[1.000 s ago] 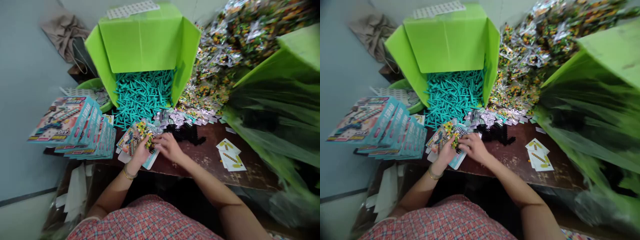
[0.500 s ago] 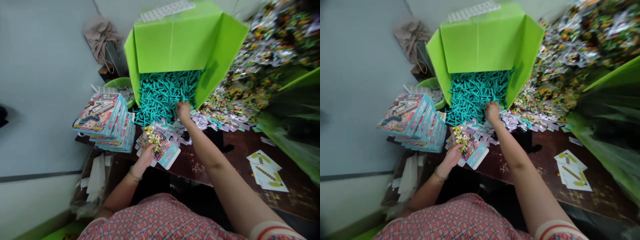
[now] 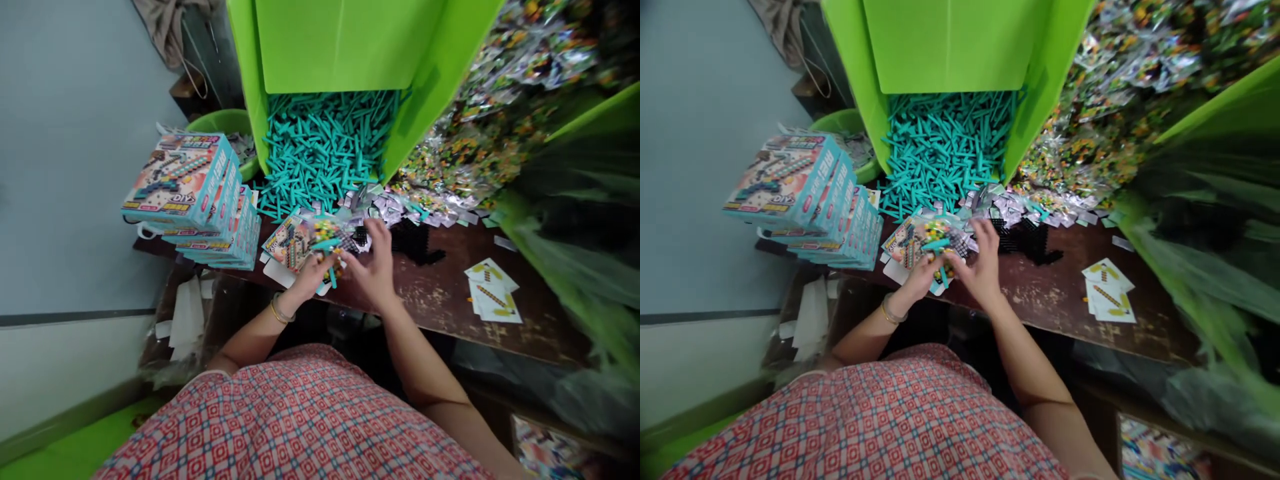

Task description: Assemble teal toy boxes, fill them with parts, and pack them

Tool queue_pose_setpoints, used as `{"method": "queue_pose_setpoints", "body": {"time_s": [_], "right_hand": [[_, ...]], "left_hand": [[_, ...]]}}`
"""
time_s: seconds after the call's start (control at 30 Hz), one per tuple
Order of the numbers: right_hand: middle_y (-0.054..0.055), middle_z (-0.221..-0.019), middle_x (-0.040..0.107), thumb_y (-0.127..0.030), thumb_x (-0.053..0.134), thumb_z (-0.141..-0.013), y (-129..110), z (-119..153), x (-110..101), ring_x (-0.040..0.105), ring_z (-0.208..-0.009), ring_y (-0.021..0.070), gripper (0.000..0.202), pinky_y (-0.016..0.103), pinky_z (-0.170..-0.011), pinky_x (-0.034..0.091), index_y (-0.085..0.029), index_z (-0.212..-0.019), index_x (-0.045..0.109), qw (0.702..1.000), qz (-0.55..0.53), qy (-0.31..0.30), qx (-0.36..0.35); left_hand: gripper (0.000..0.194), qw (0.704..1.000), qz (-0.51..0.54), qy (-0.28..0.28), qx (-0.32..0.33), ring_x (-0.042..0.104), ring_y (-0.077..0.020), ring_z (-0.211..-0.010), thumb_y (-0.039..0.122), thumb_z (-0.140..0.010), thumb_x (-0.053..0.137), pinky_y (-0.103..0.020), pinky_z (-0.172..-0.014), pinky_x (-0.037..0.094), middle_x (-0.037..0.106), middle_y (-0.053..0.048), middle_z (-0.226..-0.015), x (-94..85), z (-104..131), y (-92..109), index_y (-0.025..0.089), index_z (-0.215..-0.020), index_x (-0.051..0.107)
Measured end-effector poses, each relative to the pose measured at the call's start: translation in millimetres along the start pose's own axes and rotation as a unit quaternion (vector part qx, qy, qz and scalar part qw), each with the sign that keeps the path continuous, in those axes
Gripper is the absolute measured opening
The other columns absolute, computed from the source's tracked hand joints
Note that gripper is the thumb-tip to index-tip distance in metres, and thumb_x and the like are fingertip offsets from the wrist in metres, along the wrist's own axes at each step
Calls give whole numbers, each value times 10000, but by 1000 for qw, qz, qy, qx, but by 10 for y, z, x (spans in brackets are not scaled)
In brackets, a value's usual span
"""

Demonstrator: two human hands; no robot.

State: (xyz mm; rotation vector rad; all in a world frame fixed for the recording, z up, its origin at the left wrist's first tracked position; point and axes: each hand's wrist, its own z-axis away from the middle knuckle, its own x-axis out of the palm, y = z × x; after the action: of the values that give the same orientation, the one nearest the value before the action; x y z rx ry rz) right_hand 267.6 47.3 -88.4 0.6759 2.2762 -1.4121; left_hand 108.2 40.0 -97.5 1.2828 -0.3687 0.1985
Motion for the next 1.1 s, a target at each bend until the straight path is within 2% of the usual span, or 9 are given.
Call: {"method": "queue_pose_setpoints", "body": {"time_s": [0.17, 0.27, 0.4, 0.5, 0.63, 0.73, 0.87, 0.97, 1.1], "right_hand": [[90, -1200, 780, -553, 792, -877, 7, -22, -434, 739, -1085, 303, 612, 448, -978, 606, -219, -1386, 729, 945, -152, -285, 49], [50, -1106, 813, -502, 828, -839, -52, 156, -469, 767, -1005, 287, 517, 434, -974, 614, -228, -1277, 796, 920, -184, -336, 82], [59, -1130, 814, -530, 850, -814, 71, 330, -626, 768, -1013, 283, 545, 420, -975, 622, -214, -1255, 801, 926, -213, -271, 156], [56, -1116, 812, -546, 894, -765, 329, 391, -929, 770, -976, 259, 584, 387, -928, 641, -223, -1240, 797, 948, -196, -135, 210], [26, -1027, 801, -526, 918, -749, 521, 493, -1293, 764, -889, 234, 548, 379, -837, 660, -271, -1219, 798, 958, -176, -11, 227], [22, -1049, 792, -497, 930, -739, 401, 537, -1440, 751, -879, 232, 478, 384, -805, 658, -308, -1161, 810, 958, -191, 20, 214], [25, -1046, 783, -505, 988, -647, 89, 408, -1587, 687, -766, 192, 458, 320, -658, 616, -334, -1041, 829, 941, -284, 64, 173], [14, -959, 762, -572, 993, -624, -167, 208, -1621, 651, -697, 170, 521, 290, -582, 577, -327, -1051, 822, 921, -363, 54, 127], [32, -1061, 781, -546, 926, -760, -548, 9, -1402, 729, -924, 229, 517, 380, -847, 640, -282, -1184, 796, 960, -271, -52, 54]], "left_hand": [[330, 947, -243, -205, -39, 547, -158, -636, 411, -807, 879, -287, -671, 449, 589, 18, -613, -67, 281, -69, 183, -679, 678], [371, 911, -320, -252, -60, 569, -163, -639, 495, -933, 728, -295, -672, 468, 633, -2, -672, -110, 411, -170, 161, -773, 708], [672, 903, -377, -192, 80, 669, -320, -1240, 553, -904, 775, -446, -1086, 520, 695, -169, -1380, -274, 501, -158, 163, -1428, 617], [990, 809, -537, -158, 182, 300, -424, -1618, 495, -801, 900, -643, -1328, 176, 356, -211, -1730, -488, 479, -135, 209, -1625, 431], [642, 695, -685, -120, 183, 255, -416, -1642, 255, -926, 748, -707, -1326, 54, 412, -159, -1715, -665, 340, -161, 234, -1543, 573], [407, 746, -613, -79, 250, 450, -329, -1551, 307, -1051, 546, -616, -1327, 229, 625, -116, -1547, -648, 262, 100, 258, -1433, 678], [461, 849, -405, -57, 334, 504, -292, -1513, 559, -1078, 477, -507, -1287, 365, 588, -75, -1592, -523, 375, 867, 277, -1337, 734], [492, 909, -325, -152, 211, 633, -310, -1367, 617, -998, 625, -460, -1192, 478, 666, -73, -1498, -432, 528, 1207, 273, -1328, 747], [347, 956, -225, -185, -42, 761, -269, -924, 514, -891, 785, -408, -909, 601, 810, -67, -975, -418, 588, 967, 195, -1019, 829]]}}
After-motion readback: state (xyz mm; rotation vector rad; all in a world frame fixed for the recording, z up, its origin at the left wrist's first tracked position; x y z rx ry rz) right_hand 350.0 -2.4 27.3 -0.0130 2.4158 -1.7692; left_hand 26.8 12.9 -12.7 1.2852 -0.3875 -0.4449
